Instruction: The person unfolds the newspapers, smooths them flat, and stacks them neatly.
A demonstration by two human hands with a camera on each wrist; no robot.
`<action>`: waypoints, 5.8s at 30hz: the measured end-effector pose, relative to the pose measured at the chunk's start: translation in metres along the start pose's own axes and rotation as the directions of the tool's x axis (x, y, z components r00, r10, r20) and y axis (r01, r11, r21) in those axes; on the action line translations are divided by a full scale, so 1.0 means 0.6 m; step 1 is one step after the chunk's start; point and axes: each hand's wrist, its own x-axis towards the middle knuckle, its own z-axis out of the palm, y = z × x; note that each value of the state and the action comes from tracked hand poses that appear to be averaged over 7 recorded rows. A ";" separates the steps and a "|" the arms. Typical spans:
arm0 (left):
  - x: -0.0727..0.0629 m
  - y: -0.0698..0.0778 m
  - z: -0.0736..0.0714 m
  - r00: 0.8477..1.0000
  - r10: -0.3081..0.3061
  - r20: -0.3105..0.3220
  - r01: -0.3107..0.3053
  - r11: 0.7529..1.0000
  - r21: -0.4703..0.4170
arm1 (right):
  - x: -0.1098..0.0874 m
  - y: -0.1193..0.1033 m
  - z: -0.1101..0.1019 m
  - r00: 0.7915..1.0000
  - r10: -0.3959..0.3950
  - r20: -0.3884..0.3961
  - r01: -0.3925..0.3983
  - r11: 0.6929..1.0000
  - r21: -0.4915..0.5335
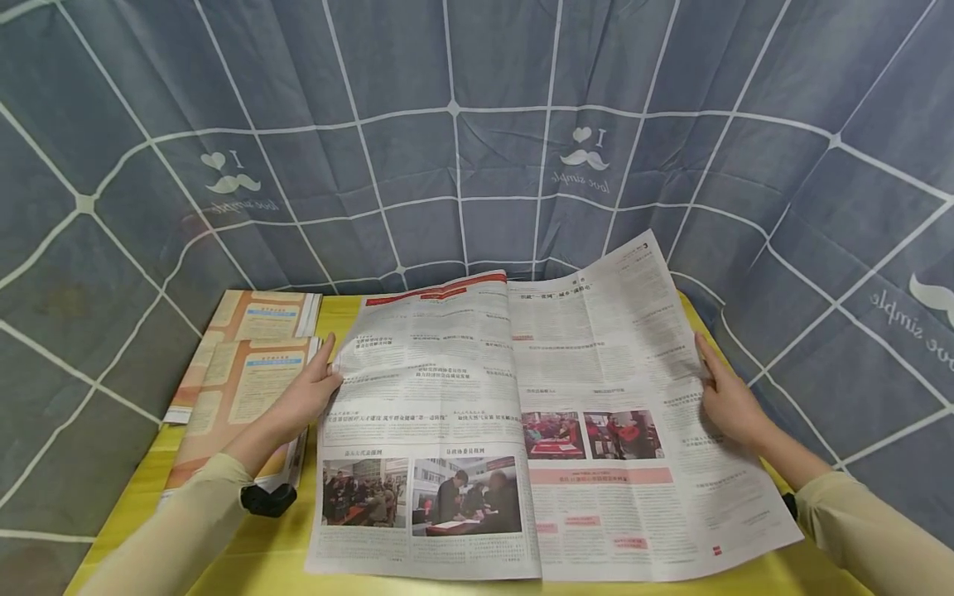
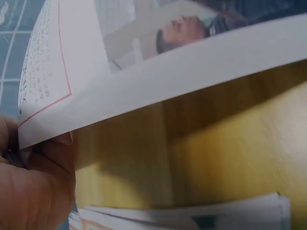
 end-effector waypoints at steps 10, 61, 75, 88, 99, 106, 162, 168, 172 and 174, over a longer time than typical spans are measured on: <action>0.005 -0.054 -0.016 0.992 -0.113 -0.051 0.116 0.991 0.063 | -0.003 0.029 -0.006 1.000 0.013 -0.021 -0.013 0.999 -0.033; 0.010 -0.049 -0.014 0.998 -0.048 0.040 0.011 0.762 0.647 | -0.005 0.051 -0.037 0.888 0.010 0.459 0.132 0.952 -0.276; 0.005 -0.039 -0.003 0.993 -0.093 0.074 -0.006 0.586 0.810 | -0.015 0.080 -0.054 0.906 0.056 0.419 0.103 0.932 -0.347; 0.008 -0.042 0.002 0.995 -0.095 0.023 0.031 0.536 0.844 | -0.043 0.100 -0.092 0.890 0.128 0.438 0.000 0.960 -0.280; 0.005 -0.038 0.004 0.999 -0.052 0.007 0.020 0.492 0.870 | -0.024 0.072 -0.088 0.937 0.053 0.346 0.057 0.952 -0.300; 0.003 -0.042 0.020 0.996 0.068 0.050 -0.076 0.463 0.883 | -0.014 0.032 -0.004 0.943 -0.020 0.332 0.128 0.943 -0.308; -0.167 -0.112 -0.155 0.916 -0.082 -0.393 0.344 0.665 0.663 | 0.086 -0.367 0.267 0.770 -0.465 0.437 0.479 0.874 0.086; -0.173 -0.119 -0.159 0.897 -0.140 -0.419 0.404 0.643 0.651 | 0.075 -0.442 0.335 0.710 -0.492 0.504 0.433 0.869 0.239; -0.174 -0.119 -0.162 0.884 -0.192 -0.426 0.442 0.638 0.631 | 0.070 -0.480 0.376 0.677 -0.506 0.534 0.353 0.860 0.367; -0.173 -0.119 -0.164 0.875 -0.210 -0.436 0.461 0.639 0.616 | 0.071 -0.495 0.396 0.670 -0.513 0.537 0.315 0.851 0.420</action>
